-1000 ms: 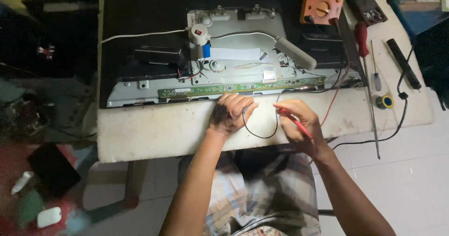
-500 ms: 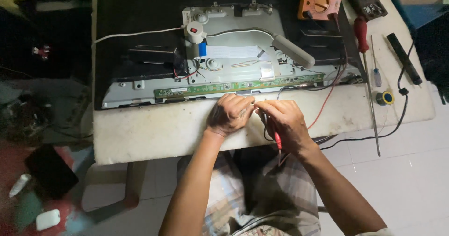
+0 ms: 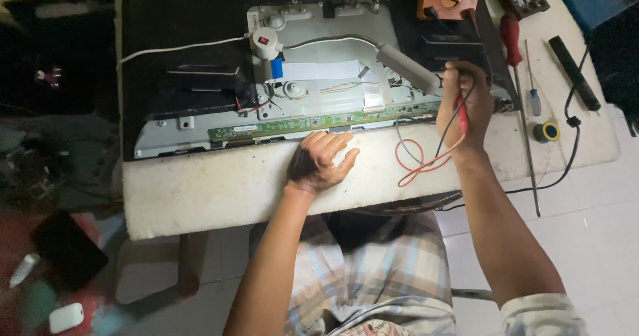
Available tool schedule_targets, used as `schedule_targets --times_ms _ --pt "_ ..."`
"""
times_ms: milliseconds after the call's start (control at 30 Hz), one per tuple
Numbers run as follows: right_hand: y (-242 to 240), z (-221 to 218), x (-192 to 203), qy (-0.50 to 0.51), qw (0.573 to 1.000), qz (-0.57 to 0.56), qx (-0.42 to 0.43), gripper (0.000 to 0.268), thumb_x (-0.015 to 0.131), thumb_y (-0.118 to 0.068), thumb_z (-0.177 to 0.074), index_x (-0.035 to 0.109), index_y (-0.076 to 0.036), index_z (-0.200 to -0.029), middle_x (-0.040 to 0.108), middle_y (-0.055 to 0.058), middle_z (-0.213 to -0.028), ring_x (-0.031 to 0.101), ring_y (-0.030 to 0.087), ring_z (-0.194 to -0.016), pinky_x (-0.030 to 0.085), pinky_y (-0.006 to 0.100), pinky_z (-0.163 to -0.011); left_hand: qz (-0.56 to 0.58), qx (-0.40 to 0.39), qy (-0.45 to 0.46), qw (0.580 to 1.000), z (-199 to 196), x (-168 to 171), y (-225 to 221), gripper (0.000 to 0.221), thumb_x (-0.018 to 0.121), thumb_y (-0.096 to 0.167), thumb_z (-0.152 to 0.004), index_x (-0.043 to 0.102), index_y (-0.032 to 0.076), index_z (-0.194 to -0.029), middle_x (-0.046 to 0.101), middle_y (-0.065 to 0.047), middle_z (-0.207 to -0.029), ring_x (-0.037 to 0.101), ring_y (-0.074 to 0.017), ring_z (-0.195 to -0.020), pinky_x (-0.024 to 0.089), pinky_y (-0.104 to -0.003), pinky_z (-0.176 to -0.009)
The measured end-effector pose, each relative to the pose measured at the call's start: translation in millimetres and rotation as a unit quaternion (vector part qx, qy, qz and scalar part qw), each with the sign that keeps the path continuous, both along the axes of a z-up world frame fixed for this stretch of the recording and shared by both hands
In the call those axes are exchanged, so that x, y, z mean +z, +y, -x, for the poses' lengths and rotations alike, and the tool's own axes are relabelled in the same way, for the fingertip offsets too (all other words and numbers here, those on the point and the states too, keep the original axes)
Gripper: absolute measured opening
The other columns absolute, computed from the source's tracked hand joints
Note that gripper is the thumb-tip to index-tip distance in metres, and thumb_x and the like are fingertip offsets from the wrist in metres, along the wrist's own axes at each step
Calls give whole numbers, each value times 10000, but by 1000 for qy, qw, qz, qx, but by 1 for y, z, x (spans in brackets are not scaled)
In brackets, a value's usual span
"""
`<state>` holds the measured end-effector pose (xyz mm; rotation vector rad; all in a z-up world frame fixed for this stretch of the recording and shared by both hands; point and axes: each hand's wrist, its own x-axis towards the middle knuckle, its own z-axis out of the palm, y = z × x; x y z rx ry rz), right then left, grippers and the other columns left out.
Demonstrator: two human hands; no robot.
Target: Testing and repairing a television circuit board using a multimeter and a soldering iron.
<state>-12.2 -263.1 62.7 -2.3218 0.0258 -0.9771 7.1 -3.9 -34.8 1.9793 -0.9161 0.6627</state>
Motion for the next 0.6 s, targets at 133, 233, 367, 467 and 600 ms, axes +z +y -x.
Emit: schedule_targets --times_ms 133,233,367,467,600 --pt "-4 -14 -4 81 997 5 -19 227 516 -310 -1183 604 -104 -1220 708 178 -1074 697 434 -1026 558 542 -892 8 -3 -4 1000 -2 -7 -2 201 729 273 -899 705 128 -1036 636 -15 -719 650 -227 -658 542 -340 -693" --pt "-3 -14 -3 101 995 20 -19 219 484 -278 -1195 611 -101 -1214 711 163 -1092 705 400 -1035 560 535 -912 1 0 4 1000 -2 -6 -1 189 723 285 -900 712 139 -1019 646 -5 -721 655 -220 -666 547 -334 -696" --pt "-3 -18 -5 113 993 19 -7 242 454 -266 -1200 609 -84 -1235 704 169 -1098 701 398 -1052 553 537 -924 -3 3 5 1000 -2 -6 -1 178 726 283 -896 712 148 -1011 646 4 -720 658 -213 -663 548 -331 -695" --pt "-6 -26 -8 77 996 11 48 114 593 -151 -1155 648 -54 -1180 693 172 -1013 706 401 -996 548 547 -925 -4 7 6 1000 -2 -7 -2 177 729 288 -896 711 148 -1003 646 7 -719 659 -210 -663 550 -329 -696" --pt "-12 -36 -17 36 993 67 87 63 692 -38 -1086 694 -52 -1147 695 159 -970 710 402 -959 558 521 -893 11 7 -6 1000 -1 0 -3 162 724 266 -892 700 146 -998 639 -1 -720 657 -223 -658 548 -339 -684"
